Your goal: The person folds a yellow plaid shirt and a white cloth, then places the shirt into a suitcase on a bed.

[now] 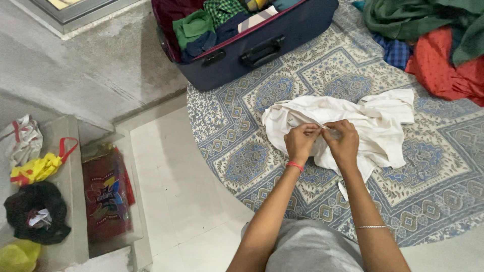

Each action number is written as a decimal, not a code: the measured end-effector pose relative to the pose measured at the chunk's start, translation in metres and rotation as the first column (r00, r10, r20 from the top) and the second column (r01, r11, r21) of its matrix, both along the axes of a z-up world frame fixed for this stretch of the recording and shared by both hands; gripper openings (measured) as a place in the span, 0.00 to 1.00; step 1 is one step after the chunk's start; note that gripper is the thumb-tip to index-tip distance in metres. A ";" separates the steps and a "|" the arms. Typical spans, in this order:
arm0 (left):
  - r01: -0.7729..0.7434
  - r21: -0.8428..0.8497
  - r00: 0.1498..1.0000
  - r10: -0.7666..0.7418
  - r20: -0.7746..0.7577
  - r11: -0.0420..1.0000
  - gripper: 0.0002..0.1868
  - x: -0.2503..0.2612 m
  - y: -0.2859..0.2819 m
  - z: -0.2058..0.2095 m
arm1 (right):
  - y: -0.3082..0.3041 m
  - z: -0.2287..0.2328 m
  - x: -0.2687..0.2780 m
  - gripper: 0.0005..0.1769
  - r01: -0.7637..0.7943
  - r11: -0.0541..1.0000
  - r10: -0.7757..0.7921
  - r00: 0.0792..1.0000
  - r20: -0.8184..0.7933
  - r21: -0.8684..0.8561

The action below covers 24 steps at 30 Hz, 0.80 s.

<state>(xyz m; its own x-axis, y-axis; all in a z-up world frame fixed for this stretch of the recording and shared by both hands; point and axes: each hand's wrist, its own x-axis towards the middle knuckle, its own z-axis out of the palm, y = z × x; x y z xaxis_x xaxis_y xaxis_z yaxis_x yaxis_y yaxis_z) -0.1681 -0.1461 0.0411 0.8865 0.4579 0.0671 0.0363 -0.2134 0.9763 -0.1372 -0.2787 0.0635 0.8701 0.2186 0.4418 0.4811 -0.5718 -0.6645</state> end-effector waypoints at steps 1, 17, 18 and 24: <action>-0.028 -0.014 0.999 0.027 -0.027 1.000 0.13 -0.001 -0.001 -0.002 | -0.001 -0.002 -0.001 0.11 -0.005 1.000 0.005 1.000 -0.014 0.006; 0.044 -0.066 0.998 -0.046 -0.031 0.997 0.20 -0.001 0.005 -0.003 | -0.002 0.020 -0.011 0.15 -0.044 0.998 0.041 0.998 -0.050 -0.051; 0.067 -0.056 0.998 -0.067 -0.004 0.996 0.21 -0.001 0.004 -0.003 | -0.002 0.021 -0.010 0.14 -0.048 0.998 0.045 0.997 -0.065 -0.050; 0.128 0.265 0.989 -0.104 -0.103 0.956 0.32 -0.006 0.008 0.013 | -0.012 0.012 0.000 0.13 -0.109 0.993 0.107 0.993 -0.050 -0.043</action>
